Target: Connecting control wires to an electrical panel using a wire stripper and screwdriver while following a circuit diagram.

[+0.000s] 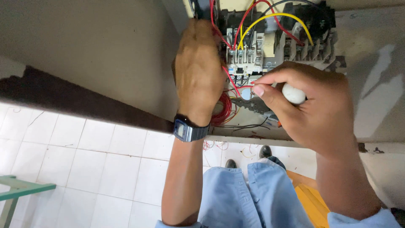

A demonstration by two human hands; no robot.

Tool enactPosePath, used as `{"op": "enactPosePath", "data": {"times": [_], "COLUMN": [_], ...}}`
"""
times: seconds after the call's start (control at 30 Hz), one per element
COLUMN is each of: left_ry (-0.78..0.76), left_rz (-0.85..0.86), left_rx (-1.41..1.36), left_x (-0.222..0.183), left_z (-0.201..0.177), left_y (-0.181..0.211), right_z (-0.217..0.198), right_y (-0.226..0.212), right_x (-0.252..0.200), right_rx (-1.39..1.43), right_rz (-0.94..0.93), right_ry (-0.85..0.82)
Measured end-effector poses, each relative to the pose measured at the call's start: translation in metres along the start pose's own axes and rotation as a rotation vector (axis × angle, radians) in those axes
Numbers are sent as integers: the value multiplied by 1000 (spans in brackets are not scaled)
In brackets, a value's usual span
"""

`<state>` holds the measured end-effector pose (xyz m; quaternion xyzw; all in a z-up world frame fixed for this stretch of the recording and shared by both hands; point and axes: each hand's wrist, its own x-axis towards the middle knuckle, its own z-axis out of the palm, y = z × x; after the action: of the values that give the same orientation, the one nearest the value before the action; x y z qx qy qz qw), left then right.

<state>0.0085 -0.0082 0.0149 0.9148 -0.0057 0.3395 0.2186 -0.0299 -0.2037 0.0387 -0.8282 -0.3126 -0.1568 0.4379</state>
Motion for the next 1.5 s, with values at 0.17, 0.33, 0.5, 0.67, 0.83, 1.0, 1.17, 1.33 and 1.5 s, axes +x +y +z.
{"op": "enactPosePath", "data": {"times": [0.17,0.33,0.5,0.67,0.83,1.0,1.17,1.33,1.5], "left_ry": [203,160,166,11,11,169,183,153,163], "left_rz": [-222,-441,-305,-755,-798,-829,-783,-800,-598], "left_rx": [-363,-200,-285,-941,-1444,-1756,-1720,-1589,-1306], "left_x": [-19,-60,-81,-85,-73,-54,-45,-46,-39], "left_z": [-17,-6,-19,-20,-5,-1,0,-8,-6], "left_y": [15,16,23,31,15,-1,-5,-5,-1], "right_z": [-3,3,12,27,41,19,20,11,-70], "right_y": [7,10,2,-10,-24,-34,-62,-60,324], "right_x": [-3,-7,-16,-21,-35,-61,-75,-91,-155], "right_rx": [32,26,-49,-39,-20,118,240,-154,307], "right_rz": [-47,-68,-29,-86,-119,-29,210,456,815], "right_ry": [7,11,39,44,47,15,118,245,-376]}}
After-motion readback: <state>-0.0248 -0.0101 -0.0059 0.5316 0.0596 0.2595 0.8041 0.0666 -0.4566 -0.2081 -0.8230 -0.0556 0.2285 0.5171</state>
